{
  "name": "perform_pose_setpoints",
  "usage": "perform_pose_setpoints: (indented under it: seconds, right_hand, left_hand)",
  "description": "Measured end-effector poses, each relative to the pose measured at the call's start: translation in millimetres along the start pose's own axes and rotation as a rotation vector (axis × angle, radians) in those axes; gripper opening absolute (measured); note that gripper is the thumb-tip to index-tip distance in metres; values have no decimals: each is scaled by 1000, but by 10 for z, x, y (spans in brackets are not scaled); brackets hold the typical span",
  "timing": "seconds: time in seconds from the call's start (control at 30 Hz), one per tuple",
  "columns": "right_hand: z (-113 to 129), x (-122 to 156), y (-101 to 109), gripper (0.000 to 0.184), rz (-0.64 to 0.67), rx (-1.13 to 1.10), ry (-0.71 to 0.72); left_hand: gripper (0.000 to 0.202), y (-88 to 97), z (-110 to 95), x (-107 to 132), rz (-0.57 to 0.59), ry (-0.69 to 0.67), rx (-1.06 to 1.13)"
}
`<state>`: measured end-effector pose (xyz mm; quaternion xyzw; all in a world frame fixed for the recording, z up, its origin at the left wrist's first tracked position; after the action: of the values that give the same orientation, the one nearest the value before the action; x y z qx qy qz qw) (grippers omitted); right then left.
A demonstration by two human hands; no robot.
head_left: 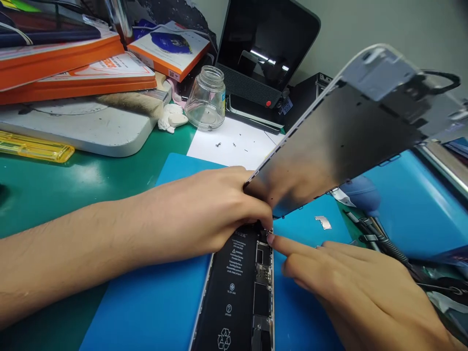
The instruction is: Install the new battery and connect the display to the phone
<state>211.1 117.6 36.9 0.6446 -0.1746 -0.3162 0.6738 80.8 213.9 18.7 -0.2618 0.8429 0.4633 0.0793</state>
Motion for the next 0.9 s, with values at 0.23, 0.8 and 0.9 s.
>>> perform_pose_setpoints:
  seconds: [0.23, 0.8, 0.9]
  right_hand:
    - [-132, -2, 160, 28, -145, -18, -194]
    - [27, -55, 38, 34, -67, 63, 54]
    - [55, -8, 20, 39, -33, 122, 83]
  left_hand:
    - [34, 26, -30, -24, -35, -47, -6]
    - [47, 50, -11, -26, -33, -19, -28]
    - [47, 53, -14, -37, -38, -27, -26]
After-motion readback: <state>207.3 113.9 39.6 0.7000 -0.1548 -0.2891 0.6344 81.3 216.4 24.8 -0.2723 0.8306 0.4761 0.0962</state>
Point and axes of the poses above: each hand's wrist, its own x-axis away from the middle knuckle, its own y-axis out of the back of the hand, z = x × y, the point moved 9 cm from there along -x, towards the middle knuckle
